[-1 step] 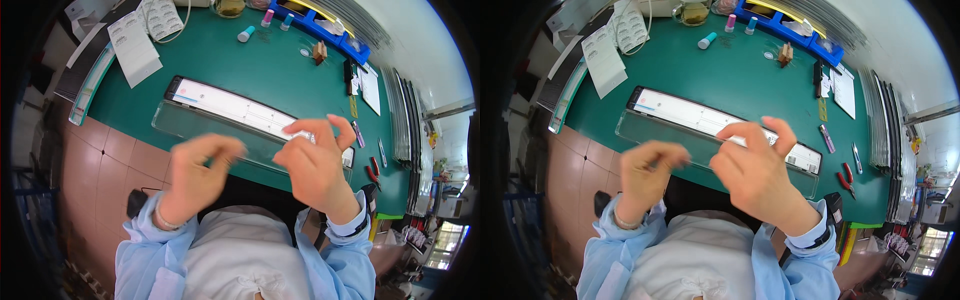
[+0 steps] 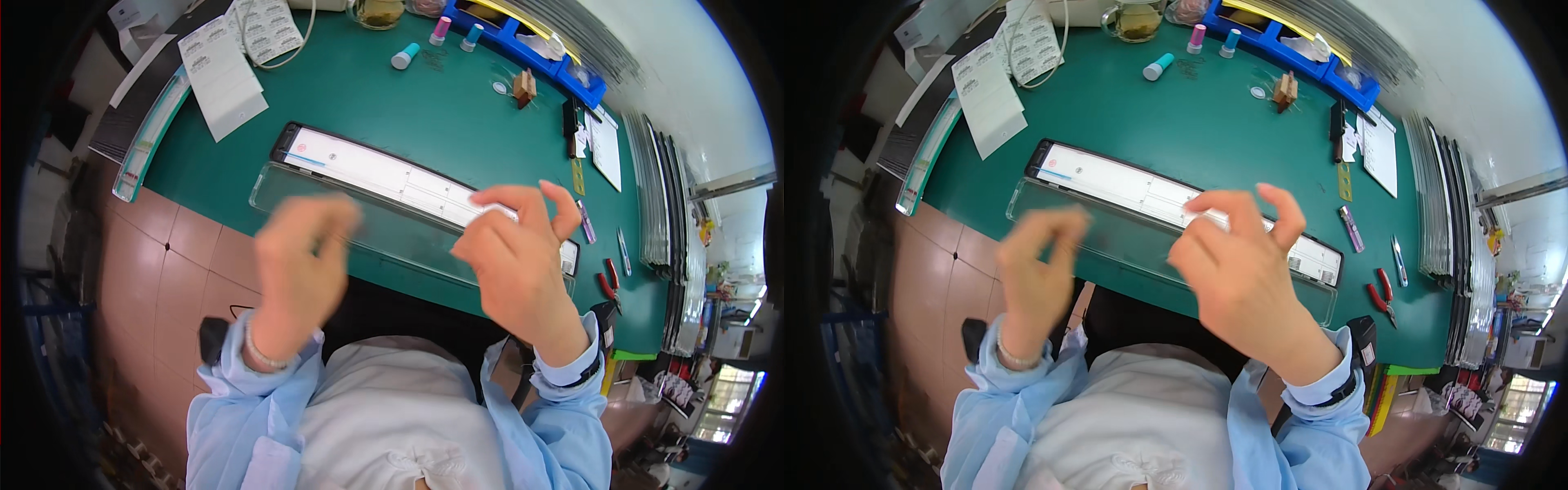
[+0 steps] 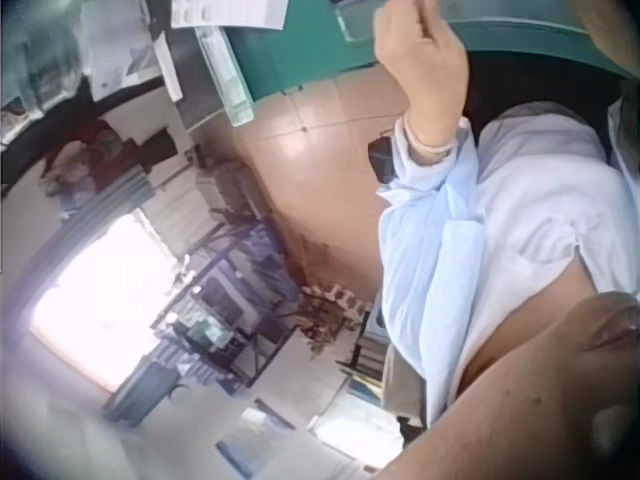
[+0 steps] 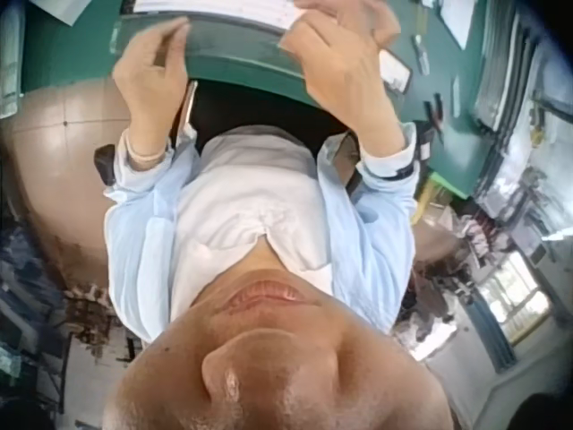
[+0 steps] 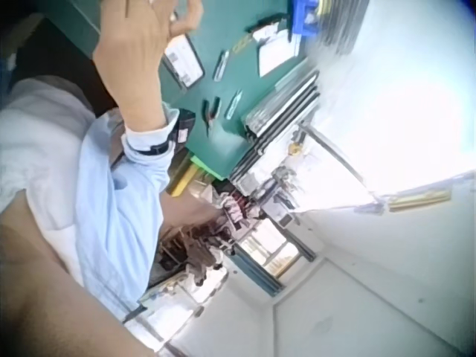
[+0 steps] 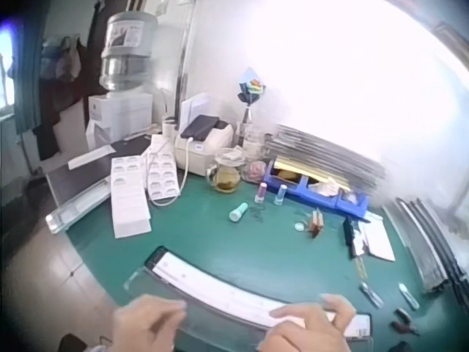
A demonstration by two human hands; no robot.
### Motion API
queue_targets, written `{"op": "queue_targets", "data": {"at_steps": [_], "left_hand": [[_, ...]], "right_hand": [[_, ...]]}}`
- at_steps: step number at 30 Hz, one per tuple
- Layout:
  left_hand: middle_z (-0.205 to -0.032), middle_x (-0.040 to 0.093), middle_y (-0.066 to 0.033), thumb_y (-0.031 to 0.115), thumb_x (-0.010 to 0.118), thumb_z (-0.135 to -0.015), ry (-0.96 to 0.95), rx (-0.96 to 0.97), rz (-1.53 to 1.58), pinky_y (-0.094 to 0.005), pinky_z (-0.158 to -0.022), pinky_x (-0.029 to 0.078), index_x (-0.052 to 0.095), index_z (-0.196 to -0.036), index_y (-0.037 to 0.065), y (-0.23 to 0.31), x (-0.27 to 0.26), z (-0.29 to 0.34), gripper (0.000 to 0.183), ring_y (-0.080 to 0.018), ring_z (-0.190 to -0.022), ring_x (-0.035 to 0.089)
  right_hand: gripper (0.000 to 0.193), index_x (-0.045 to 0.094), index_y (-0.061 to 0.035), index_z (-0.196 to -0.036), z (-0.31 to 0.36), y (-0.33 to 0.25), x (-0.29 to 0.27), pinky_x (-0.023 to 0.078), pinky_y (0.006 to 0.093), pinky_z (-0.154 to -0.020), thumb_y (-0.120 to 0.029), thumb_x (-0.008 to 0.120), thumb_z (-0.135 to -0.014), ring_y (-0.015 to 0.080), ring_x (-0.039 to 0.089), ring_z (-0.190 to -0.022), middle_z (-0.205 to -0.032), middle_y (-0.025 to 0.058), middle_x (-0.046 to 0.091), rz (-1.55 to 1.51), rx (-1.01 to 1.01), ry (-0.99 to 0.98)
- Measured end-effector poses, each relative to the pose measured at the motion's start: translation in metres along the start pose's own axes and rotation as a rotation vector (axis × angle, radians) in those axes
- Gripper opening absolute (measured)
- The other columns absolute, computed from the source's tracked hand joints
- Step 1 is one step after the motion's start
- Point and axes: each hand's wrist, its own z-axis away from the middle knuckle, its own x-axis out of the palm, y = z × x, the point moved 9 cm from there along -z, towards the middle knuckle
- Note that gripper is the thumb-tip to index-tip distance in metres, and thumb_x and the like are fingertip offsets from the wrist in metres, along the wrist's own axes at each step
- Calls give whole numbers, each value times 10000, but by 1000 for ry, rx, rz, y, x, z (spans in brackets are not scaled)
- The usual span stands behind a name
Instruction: The worker is trimming excess wire from an electronic housing using small pliers and applying labels.
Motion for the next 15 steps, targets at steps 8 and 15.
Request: {"op": "queue_targets", "data": {"at_steps": [8, 15], "left_hand": [[-1222, 632, -210, -99, 608, -838, 127, -211, -52, -342, -970, 462, 529, -860, 2, -86, -29, 6, 131, -320, -1158, 623], [-1212, 644, -214, -132, 667, -735, 125, -54, -134, -373, -921, 453, 568, -782, 24, -35, -9, 37, 190, -285, -1049, 609]], "right_hand": [[216, 573, -108, -750, -31, 5, 38, 202, 565, -1023, 16, 744, -703, 274, 535, -1171, -1073, 27, 588, -217, 59, -24], [189, 582, -115, -730, -53, -11, 88, 183, 549, -1038, 0, 730, -709, 265, 519, -1222, -1103, 17, 608, -330, 8, 97]]}}
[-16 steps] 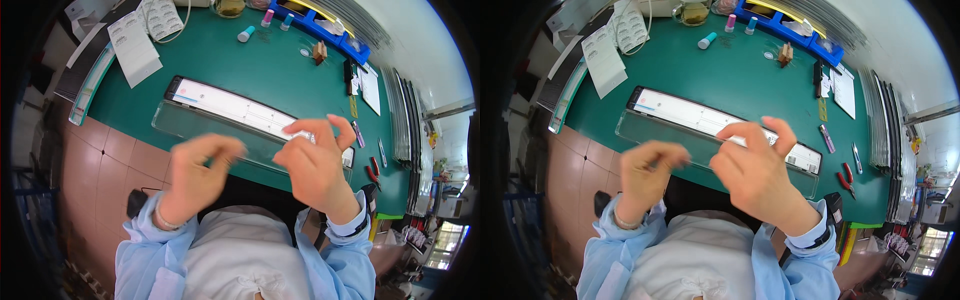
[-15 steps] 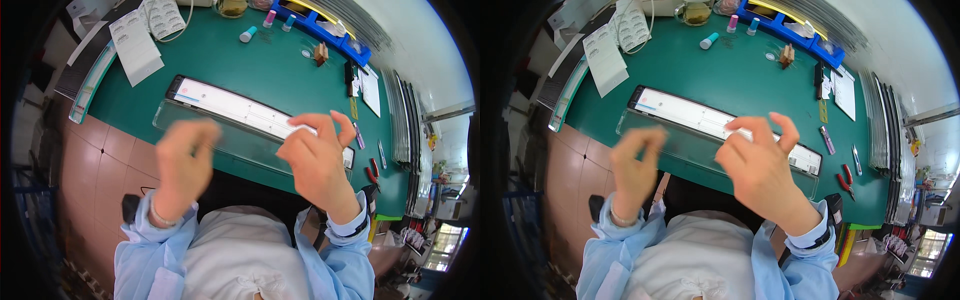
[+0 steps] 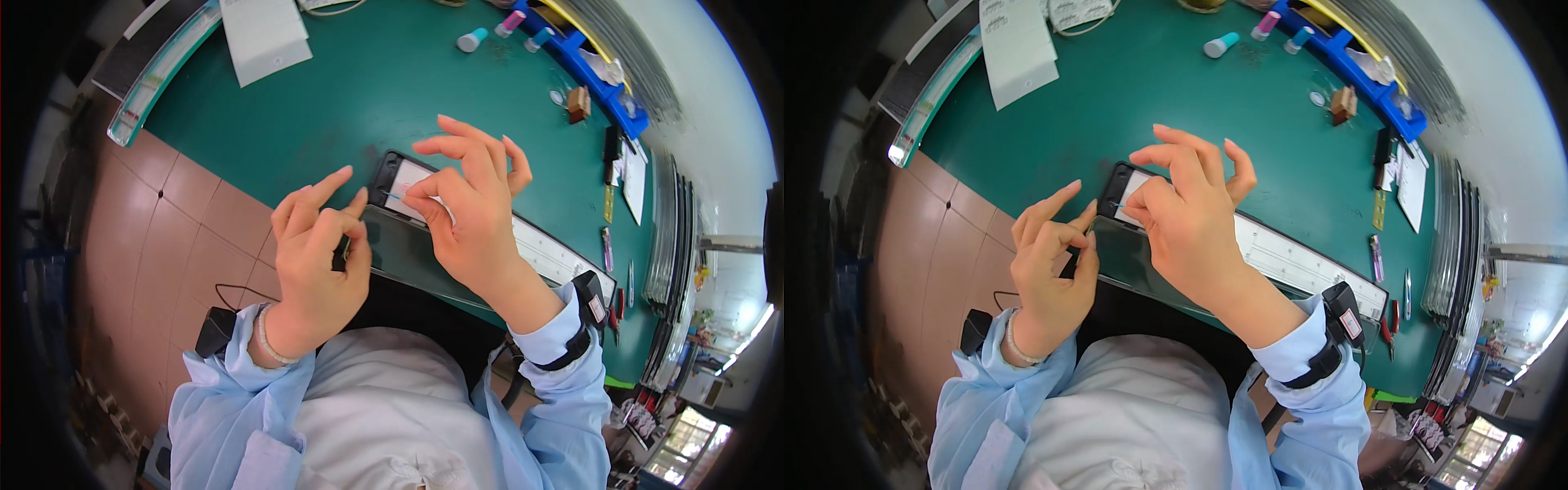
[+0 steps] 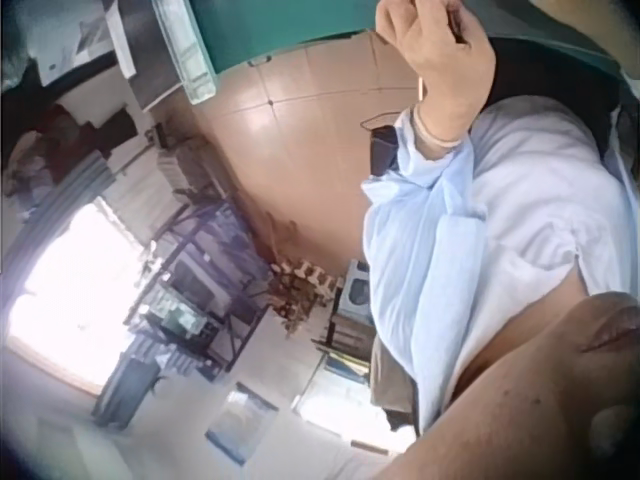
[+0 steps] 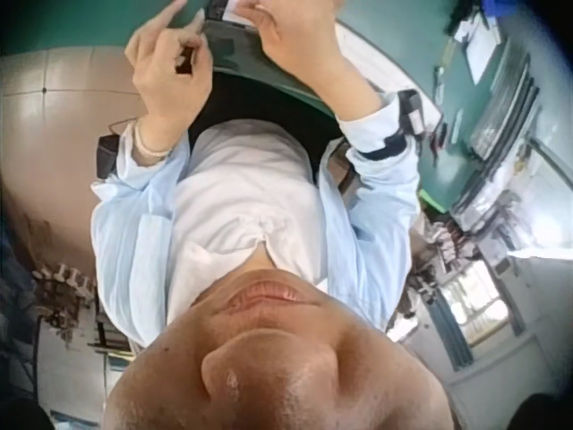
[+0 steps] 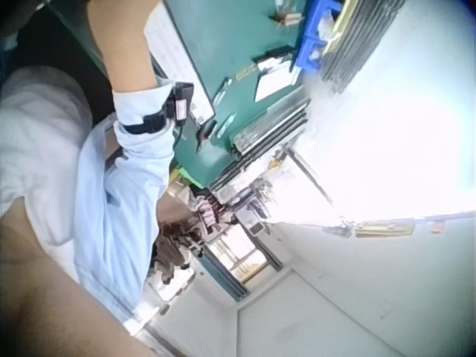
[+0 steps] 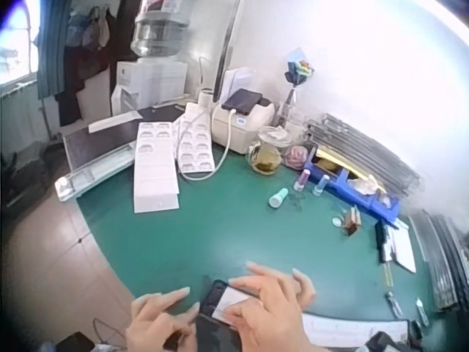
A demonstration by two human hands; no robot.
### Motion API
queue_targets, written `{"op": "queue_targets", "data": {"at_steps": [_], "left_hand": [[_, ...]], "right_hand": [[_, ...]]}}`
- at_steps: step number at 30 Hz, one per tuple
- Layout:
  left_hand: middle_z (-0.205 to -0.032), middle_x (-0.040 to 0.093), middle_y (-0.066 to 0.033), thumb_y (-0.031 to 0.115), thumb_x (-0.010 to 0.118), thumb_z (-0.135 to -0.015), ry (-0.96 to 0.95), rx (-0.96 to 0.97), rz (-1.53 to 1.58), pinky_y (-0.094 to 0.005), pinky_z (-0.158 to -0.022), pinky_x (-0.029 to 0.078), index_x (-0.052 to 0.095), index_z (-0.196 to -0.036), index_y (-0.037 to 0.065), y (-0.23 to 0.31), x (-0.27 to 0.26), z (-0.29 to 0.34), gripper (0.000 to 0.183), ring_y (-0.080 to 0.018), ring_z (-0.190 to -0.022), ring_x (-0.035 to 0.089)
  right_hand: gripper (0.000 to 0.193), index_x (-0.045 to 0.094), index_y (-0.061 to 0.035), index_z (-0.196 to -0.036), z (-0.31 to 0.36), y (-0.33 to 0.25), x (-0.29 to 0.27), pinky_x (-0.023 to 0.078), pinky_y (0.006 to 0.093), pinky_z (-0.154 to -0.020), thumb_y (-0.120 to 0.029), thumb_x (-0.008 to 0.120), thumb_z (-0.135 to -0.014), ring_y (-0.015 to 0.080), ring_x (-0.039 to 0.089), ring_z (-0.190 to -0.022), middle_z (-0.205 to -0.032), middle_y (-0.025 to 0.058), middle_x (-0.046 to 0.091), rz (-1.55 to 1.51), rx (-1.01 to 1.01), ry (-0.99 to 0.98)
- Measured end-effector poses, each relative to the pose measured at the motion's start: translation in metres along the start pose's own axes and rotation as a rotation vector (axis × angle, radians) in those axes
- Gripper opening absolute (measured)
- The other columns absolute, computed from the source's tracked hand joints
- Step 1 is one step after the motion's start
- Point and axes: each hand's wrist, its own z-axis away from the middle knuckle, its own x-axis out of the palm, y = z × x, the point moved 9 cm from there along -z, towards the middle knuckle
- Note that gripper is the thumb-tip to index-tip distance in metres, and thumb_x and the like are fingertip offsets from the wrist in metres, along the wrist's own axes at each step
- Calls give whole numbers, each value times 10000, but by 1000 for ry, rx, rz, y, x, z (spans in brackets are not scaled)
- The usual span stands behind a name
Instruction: The worker is trimming excess wire from an electronic housing using small pliers and applying labels.
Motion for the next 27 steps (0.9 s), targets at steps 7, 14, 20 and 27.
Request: {"op": "queue_targets", "data": {"at_steps": [7, 14, 20, 27], "left_hand": [[-943, 728, -107, -93, 711, -673, 40, 78, -22, -377, -894, 382, 612, -799, 37, 3, -2, -4, 207, -279, -1022, 632], [-928, 731, -87, -90, 717, -673, 43, 95, -13, -381, -865, 390, 623, -822, 35, 3, -1, -4, 216, -278, -1000, 641], [-947, 746, -96, -84, 737, -699, 18, 77, -40, -358, -890, 405, 636, -822, 33, 3, -1, -5, 197, -249, -1020, 651], [-918, 730, -89, -91, 715, -664, 48, 112, -28, -382, -835, 399, 611, -813, 32, 2, -1, -3, 220, -278, -956, 653]], "right_hand": [[133, 589, -119, -714, 4, -6, 16, 147, 542, -1066, -50, 702, -733, 245, 528, -1229, -1118, 16, 632, 155, -84, 17], [135, 590, -132, -712, 5, -5, 16, 132, 530, -1077, -57, 700, -734, 235, 532, -1224, -1113, 4, 639, 170, -75, 22], [131, 586, -134, -709, 4, -7, 16, 126, 516, -1082, -62, 688, -747, 236, 535, -1218, -1099, 6, 640, 178, -77, 35], [143, 561, -110, -694, 3, -7, 19, 143, 523, -1071, -61, 685, -745, 242, 540, -1208, -1087, 15, 636, 188, -87, 20]]}}
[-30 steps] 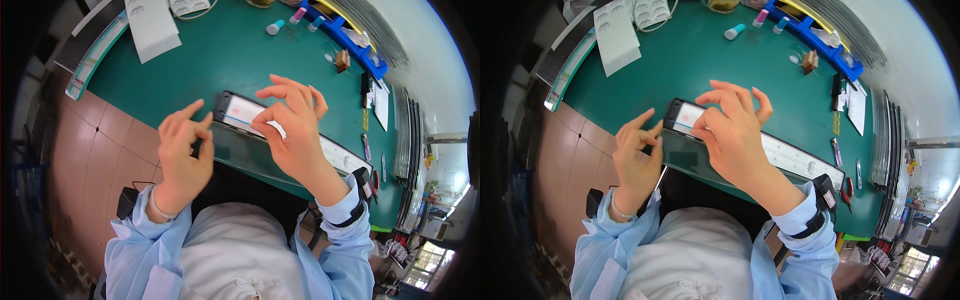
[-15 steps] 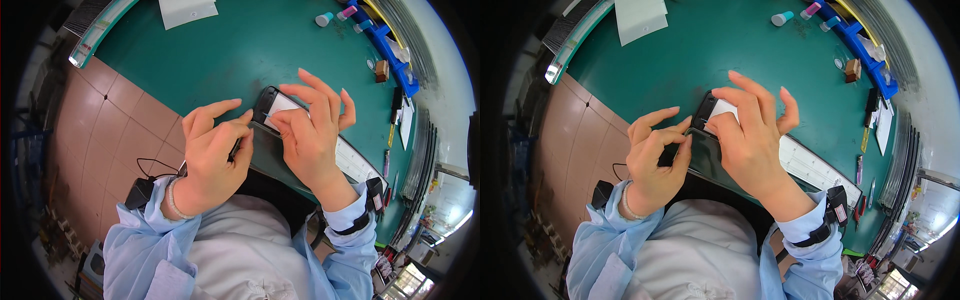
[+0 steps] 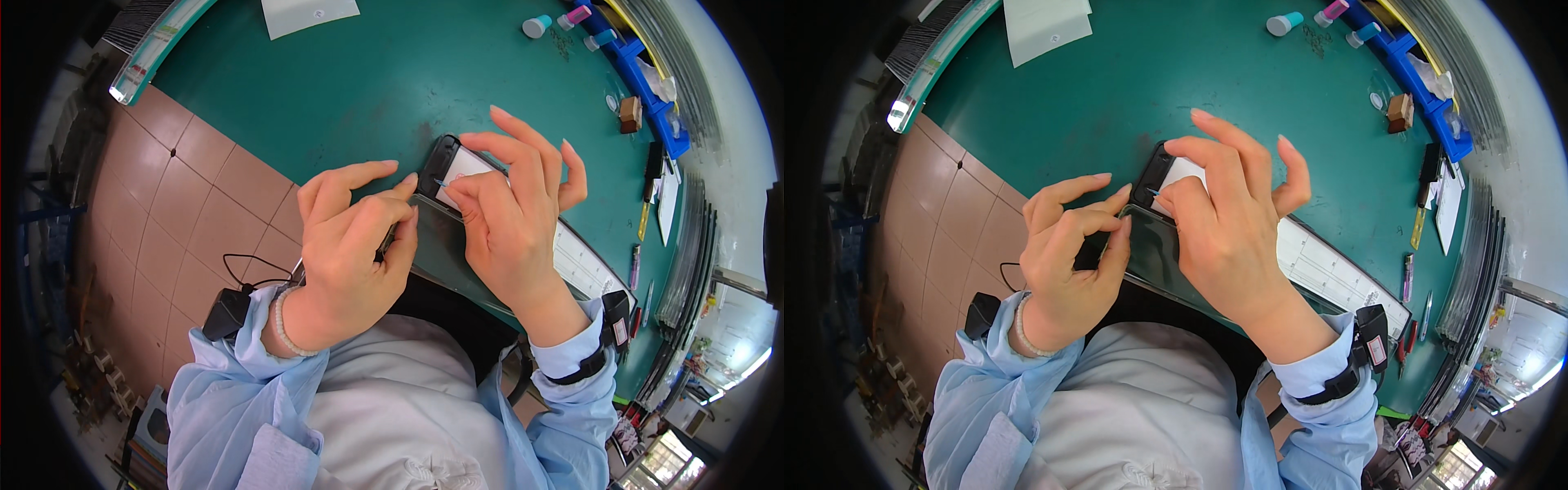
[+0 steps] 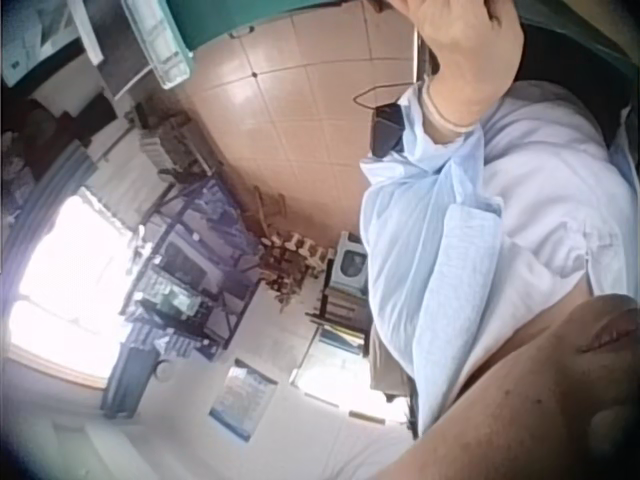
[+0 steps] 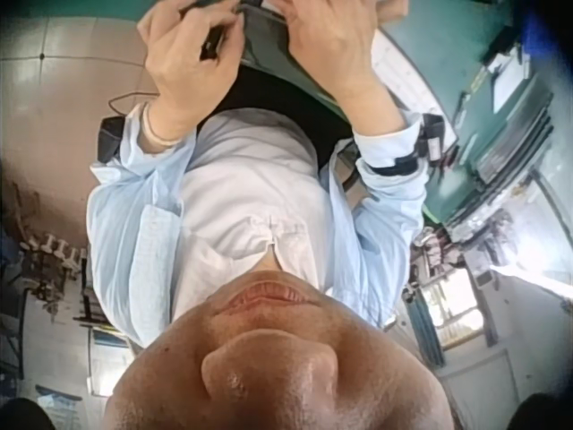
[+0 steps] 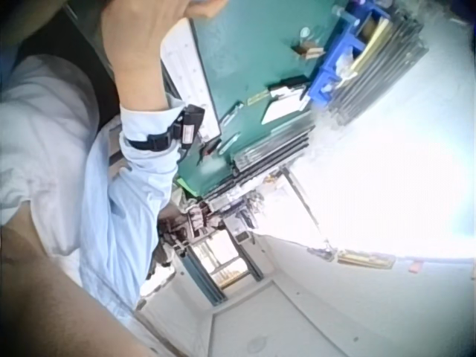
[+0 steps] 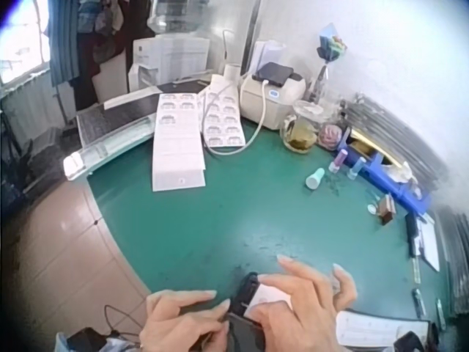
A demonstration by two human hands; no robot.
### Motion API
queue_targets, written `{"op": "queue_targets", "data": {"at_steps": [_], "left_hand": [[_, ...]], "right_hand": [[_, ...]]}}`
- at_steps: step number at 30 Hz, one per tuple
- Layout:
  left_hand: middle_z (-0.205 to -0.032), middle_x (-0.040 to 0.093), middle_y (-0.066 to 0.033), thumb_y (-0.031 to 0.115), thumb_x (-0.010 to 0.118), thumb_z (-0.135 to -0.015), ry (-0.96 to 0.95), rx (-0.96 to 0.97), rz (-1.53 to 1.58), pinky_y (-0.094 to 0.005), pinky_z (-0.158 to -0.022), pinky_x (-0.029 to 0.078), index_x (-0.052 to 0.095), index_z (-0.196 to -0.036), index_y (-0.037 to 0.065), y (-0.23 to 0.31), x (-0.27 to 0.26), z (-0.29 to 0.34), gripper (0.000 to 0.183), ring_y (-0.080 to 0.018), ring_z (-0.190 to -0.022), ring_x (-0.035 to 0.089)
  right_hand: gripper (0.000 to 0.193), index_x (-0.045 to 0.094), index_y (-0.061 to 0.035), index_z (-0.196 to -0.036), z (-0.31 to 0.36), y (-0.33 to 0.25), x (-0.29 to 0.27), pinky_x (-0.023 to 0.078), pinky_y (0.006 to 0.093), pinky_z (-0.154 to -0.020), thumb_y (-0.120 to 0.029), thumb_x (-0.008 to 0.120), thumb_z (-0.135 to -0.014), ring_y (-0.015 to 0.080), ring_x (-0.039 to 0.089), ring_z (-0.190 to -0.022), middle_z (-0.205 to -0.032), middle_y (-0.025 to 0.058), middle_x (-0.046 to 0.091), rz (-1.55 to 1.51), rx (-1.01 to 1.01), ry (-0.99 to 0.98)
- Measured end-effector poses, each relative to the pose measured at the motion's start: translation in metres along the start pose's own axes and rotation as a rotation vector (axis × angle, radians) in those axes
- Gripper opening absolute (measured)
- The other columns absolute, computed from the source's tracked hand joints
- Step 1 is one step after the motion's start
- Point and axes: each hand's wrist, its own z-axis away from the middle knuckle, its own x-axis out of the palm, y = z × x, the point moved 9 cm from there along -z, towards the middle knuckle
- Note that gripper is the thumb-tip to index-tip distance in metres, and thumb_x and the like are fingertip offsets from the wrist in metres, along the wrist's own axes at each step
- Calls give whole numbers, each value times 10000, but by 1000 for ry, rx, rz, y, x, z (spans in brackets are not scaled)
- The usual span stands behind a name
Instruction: The worker is trimming excess wire from an electronic housing using small pliers and applying labels.
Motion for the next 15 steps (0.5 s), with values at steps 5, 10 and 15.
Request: {"op": "queue_targets", "data": {"at_steps": [5, 10, 15], "left_hand": [[-889, 730, -74, -89, 722, -660, 9, -1, -20, -376, -837, 398, 610, -798, 34, 0, -3, 0, 217, -272, -937, 660], [-1302, 592, -193, -95, 625, -710, -186, 10, -289, -430, -992, 353, 730, -1031, 79, 18, 11, -11, 380, -374, -1260, 495], [-1445, 453, -228, -60, 591, -707, -343, 19, -434, -571, -1119, 176, 748, -1066, 139, 19, 22, -15, 439, -448, -1400, 300]], "right_hand": [[157, 537, -83, -679, -2, 0, 1, 157, 535, -1060, -50, 681, -731, 243, 544, -1198, -1064, 21, 623, -15, -2, -17], [125, 557, -62, -688, 0, 2, -2, 174, 558, -1046, -42, 678, -712, 248, 542, -1185, -1053, 18, 604, -17, -18, -29], [183, 683, -74, -814, -5, 6, -20, 196, 553, -1035, -50, 728, -639, 271, 497, -1233, -1142, 50, 607, -62, 131, -45]]}}
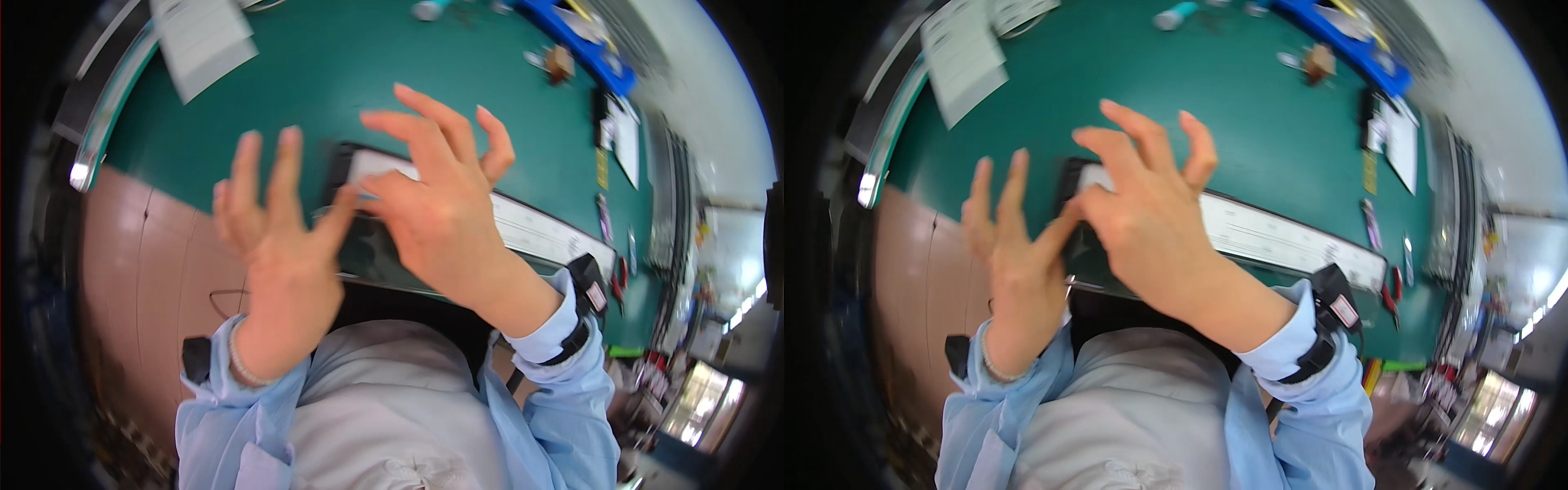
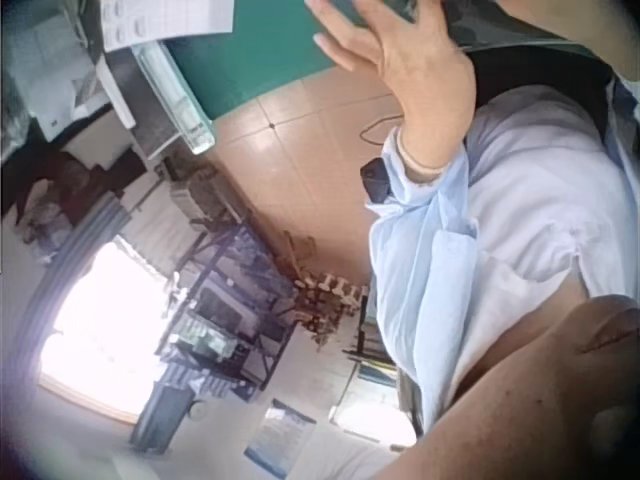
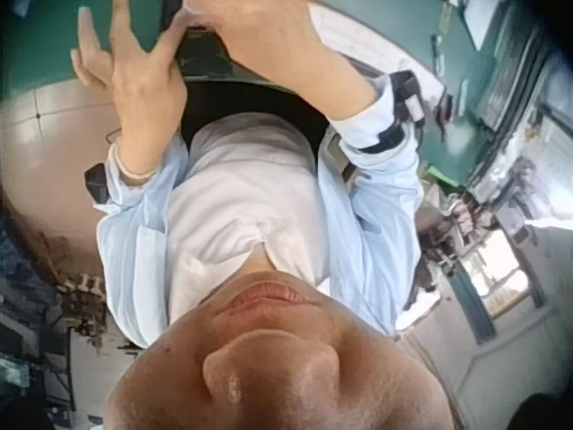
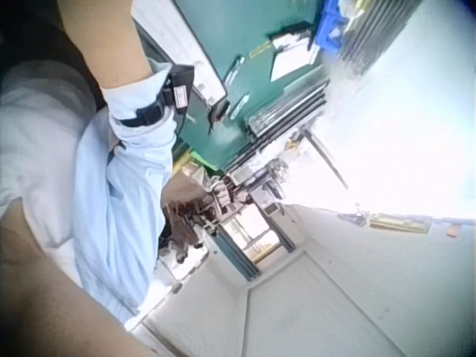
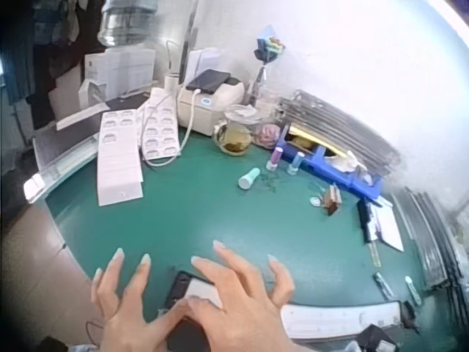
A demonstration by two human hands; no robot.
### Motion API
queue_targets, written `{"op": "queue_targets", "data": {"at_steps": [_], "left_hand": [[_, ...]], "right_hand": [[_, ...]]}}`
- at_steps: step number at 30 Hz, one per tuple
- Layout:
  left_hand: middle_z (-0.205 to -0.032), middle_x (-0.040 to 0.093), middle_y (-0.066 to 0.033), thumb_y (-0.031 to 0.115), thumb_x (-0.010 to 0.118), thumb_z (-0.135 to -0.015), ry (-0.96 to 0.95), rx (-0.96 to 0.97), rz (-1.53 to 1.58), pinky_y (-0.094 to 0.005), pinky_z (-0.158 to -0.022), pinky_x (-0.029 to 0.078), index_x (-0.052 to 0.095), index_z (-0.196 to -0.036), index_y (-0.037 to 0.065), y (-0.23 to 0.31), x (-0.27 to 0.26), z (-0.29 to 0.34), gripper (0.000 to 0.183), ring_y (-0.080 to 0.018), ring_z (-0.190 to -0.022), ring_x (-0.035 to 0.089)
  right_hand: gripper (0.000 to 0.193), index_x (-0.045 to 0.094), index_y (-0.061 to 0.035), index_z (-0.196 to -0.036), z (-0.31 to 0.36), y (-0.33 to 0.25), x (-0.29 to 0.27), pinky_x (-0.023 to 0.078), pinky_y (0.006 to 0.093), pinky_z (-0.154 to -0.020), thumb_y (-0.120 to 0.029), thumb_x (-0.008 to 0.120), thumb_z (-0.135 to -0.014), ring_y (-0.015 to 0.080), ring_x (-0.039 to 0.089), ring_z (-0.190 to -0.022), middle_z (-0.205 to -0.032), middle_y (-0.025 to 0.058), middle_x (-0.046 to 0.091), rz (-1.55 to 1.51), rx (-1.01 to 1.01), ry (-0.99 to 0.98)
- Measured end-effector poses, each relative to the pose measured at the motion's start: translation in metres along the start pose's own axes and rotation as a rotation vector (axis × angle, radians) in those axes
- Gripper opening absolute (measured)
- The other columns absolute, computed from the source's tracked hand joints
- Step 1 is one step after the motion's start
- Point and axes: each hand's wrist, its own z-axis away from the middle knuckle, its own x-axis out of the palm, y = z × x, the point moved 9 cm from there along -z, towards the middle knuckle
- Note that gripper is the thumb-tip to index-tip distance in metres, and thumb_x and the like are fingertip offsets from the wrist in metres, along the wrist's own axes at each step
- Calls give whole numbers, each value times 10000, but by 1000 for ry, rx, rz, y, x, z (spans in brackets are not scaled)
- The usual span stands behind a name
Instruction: The worker is trimming excess wire from an electronic housing using small pliers and applying labels.
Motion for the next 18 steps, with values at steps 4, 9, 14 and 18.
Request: {"op": "queue_targets", "data": {"at_steps": [4, 9, 14, 18], "left_hand": [[-1460, 451, -218, -63, 566, -741, 48, 23, -99, -581, -1128, 150, 749, -1060, 145, -22, -12, 1, 422, -448, -1413, 286], [-1490, 458, -113, -96, 510, -821, 53, 75, -175, -460, -1160, 192, 744, -1107, 161, -51, -11, -15, 450, -358, -1442, 282], [-1468, 486, -103, -86, 482, -865, 67, 88, -122, -472, -1160, 166, 737, -1057, 139, -58, -10, -15, 390, -341, -1444, 290], [-1462, 492, -103, -73, 481, -893, 48, 66, -135, -466, -1160, 176, 725, -1024, 116, -59, -7, -17, 335, -337, -1446, 289]], "right_hand": [[246, 753, -114, -897, 8, 24, -96, 250, 430, -1045, -62, 790, -659, 280, 510, -1231, -1255, 99, 610, 244, 157, 100], [73, 702, -35, -868, 74, 157, -151, 470, 352, -777, -36, 726, -799, 246, 606, -967, -1073, 107, 616, 121, 367, 36], [33, 674, -32, -842, 103, 217, -119, 464, 352, -696, -44, 705, -837, 231, 600, -863, -931, 99, 592, -160, 477, -150], [54, 637, -30, -881, 103, 232, -100, 447, 325, -741, -26, 683, -852, 190, 563, -827, -934, 70, 564, -91, 489, -279]]}}
